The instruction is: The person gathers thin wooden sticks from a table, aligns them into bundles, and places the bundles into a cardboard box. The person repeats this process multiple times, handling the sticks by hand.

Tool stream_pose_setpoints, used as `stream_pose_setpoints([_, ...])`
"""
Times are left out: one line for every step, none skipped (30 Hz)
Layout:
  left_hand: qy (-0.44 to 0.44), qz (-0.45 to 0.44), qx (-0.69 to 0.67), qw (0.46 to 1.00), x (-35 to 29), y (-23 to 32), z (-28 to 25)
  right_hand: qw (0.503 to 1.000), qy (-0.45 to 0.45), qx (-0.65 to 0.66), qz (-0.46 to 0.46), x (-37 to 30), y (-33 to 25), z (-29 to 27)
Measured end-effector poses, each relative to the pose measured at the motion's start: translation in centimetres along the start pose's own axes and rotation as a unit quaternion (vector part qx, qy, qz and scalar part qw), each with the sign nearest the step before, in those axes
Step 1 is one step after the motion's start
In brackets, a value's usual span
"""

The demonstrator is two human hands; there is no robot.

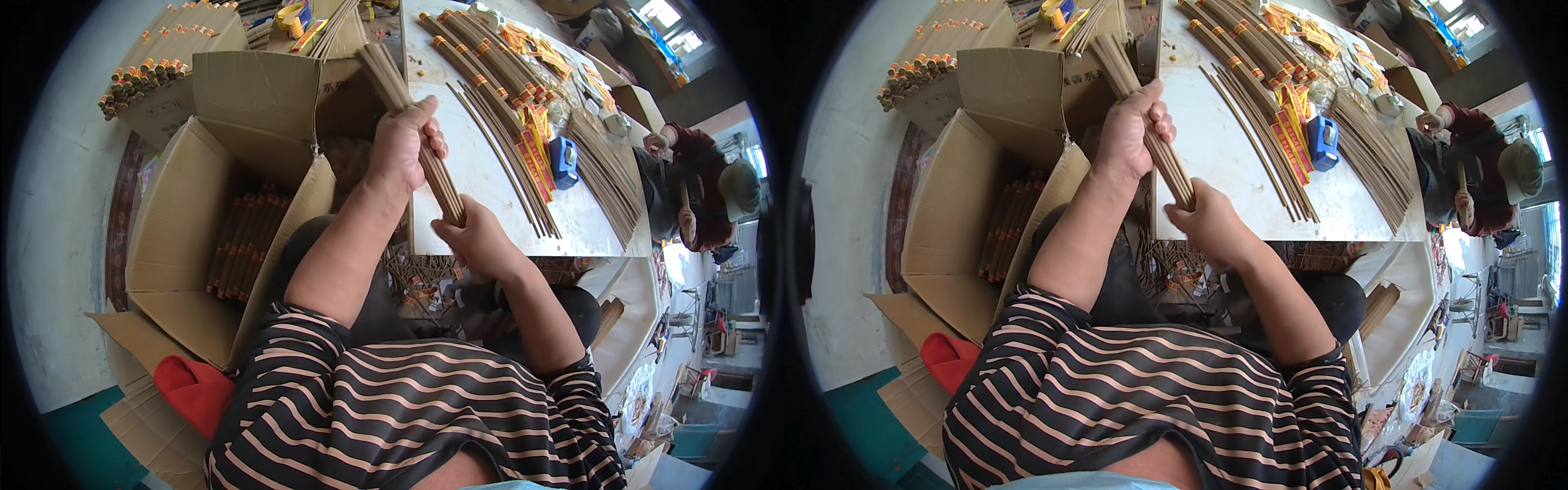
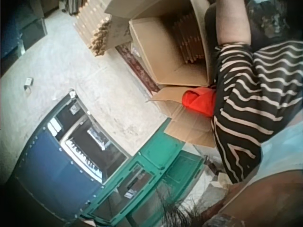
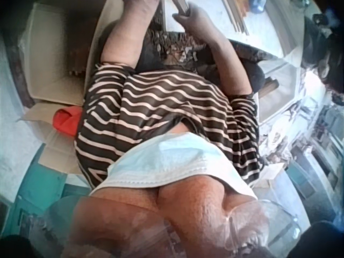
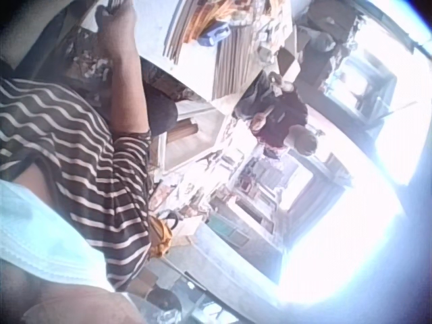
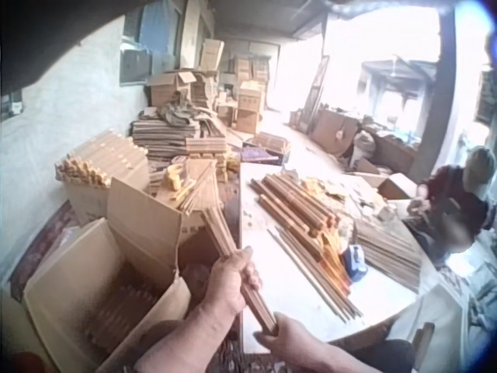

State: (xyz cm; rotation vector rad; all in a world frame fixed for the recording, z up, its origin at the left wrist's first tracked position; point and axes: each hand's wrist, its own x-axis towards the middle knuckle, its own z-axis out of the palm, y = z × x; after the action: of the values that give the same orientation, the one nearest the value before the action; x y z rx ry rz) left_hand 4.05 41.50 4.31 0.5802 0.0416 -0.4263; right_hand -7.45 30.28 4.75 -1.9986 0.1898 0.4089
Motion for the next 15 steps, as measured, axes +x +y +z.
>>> stream_pose_setpoints([0.018, 0.0, 0.003, 1.0, 0.1, 0.0, -0.2, 0.988, 0.072, -0.134, -0.03, 0.4, 0.7, 0.4])
stream_pose_setpoints([0.037, 0.001, 0.007, 0.999, 0.3, -0.1, -0.4, 0.965, 0.116, -0.2, -0.122, 0.9, 1.2, 0.9])
stream_pose_setpoints([0.055, 0.001, 0.01, 0.998, 0.5, -0.1, -0.6, 0.99, 0.066, -0.101, -0.067, 0.6, 1.6, 0.8])
stream_pose_setpoints([0.003, -0.022, -0.032, 0.999, 0.8, 0.0, -1.2, 1.0, 0.013, -0.001, -0.012, -0.3, -0.2, 0.7])
stream_pose_setpoints([-0.044, -0.031, -0.055, 0.997, 0.7, 0.3, -1.3, 0.993, -0.038, 0.099, 0.043, -0.9, -1.2, 0.6])
stream_pose_setpoints([-0.091, -0.04, -0.078, 0.992, 0.5, 0.6, -1.2, 0.969, -0.109, 0.217, 0.043, -1.1, -1.1, -0.1])
stream_pose_setpoints([-0.139, -0.049, -0.101, 0.984, 0.4, 0.8, -1.1, 0.977, -0.093, 0.187, 0.04, -1.1, -1.0, 0.0])
stream_pose_setpoints([-0.113, -0.047, -0.084, 0.989, 0.6, 0.7, -1.2, 0.984, -0.078, 0.156, 0.037, -1.1, -0.8, 0.2])
stream_pose_setpoints([-0.065, -0.026, -0.048, 0.996, 0.4, 0.5, -1.0, 0.99, -0.062, 0.124, 0.033, -1.0, -0.6, 0.6])
stream_pose_setpoints([-0.018, -0.007, -0.012, 1.0, 0.0, 0.2, -0.5, 0.999, 0.017, 0.012, 0.047, -0.6, -0.3, 1.2])
stream_pose_setpoints([0.029, 0.014, 0.025, 0.999, -0.2, -0.1, -0.1, 0.996, 0.056, -0.06, 0.019, -0.2, 0.6, 1.3])
stream_pose_setpoints([0.046, 0.026, 0.032, 0.998, -0.2, -0.3, 0.2, 0.987, 0.095, -0.132, -0.01, 0.4, 1.7, 1.5])
stream_pose_setpoints([0.051, 0.034, 0.03, 0.998, -0.2, -0.2, 0.2, 0.97, 0.131, -0.202, -0.04, 0.6, 1.6, 1.7])
stream_pose_setpoints([0.056, 0.041, 0.028, 0.997, -0.3, 0.0, 0.3, 0.974, 0.121, -0.187, -0.03, 0.5, 1.4, 1.7])
stream_pose_setpoints([0.061, 0.047, 0.026, 0.997, -0.3, 0.1, 0.3, 0.979, 0.112, -0.172, -0.02, 0.2, 0.8, 1.6])
